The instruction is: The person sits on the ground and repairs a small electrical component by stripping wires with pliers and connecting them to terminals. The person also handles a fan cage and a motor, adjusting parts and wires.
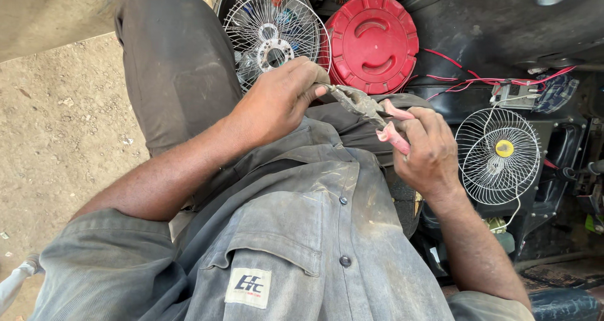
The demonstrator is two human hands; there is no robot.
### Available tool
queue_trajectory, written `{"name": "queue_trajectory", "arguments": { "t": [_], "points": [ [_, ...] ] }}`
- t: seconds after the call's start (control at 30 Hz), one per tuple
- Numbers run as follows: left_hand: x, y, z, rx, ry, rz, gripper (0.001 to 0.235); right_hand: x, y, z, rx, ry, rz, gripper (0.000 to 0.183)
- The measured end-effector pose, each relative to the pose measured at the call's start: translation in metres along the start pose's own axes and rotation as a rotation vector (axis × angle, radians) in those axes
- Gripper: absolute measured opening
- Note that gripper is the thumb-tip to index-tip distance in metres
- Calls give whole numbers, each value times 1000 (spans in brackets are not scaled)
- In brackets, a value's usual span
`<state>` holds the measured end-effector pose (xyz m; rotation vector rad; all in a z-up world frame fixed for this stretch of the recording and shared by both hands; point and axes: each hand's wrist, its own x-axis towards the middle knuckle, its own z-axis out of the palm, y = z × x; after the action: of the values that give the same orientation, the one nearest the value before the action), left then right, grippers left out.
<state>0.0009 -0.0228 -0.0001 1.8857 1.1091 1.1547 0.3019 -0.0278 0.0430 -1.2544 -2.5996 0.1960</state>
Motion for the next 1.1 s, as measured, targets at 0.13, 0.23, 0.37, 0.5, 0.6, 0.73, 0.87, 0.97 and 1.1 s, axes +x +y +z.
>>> {"name": "queue_trajectory", "arguments": {
  "t": [0.13, 0.23, 0.37, 0.5, 0.6, 0.73, 0.87, 0.97, 1.1],
  "points": [
    [-1, 9, 8, -407, 43, -292, 17, -2, -2, 4, 31, 5, 4, 33],
    [-1, 15, 16, -780, 23, -511, 25, -2, -6, 11, 152, 25, 26, 34],
    [1, 20, 28, -1090, -10, -508, 28, -5, -12, 20, 242, 79, 18, 35],
    [2, 28, 34, -1212, -95, -476, 30, -9, -14, 28, 309, 117, 19, 38],
    [2, 34, 37, -1279, -140, -457, 30, -13, -11, 31, 281, 145, 8, 40],
    [1, 42, 41, -1413, -178, -449, 29, -19, -8, 36, 293, 176, -9, 40],
    [2, 48, 39, -1462, -210, -454, 28, -22, -5, 40, 305, 197, -13, 33],
    [7, 52, 29, -1262, -267, -397, 29, -24, -3, 41, 314, 203, -14, 31],
    [17, 56, 5, -650, -387, -205, 27, -24, 2, 38, 299, 213, -42, 34]
  ]
}}
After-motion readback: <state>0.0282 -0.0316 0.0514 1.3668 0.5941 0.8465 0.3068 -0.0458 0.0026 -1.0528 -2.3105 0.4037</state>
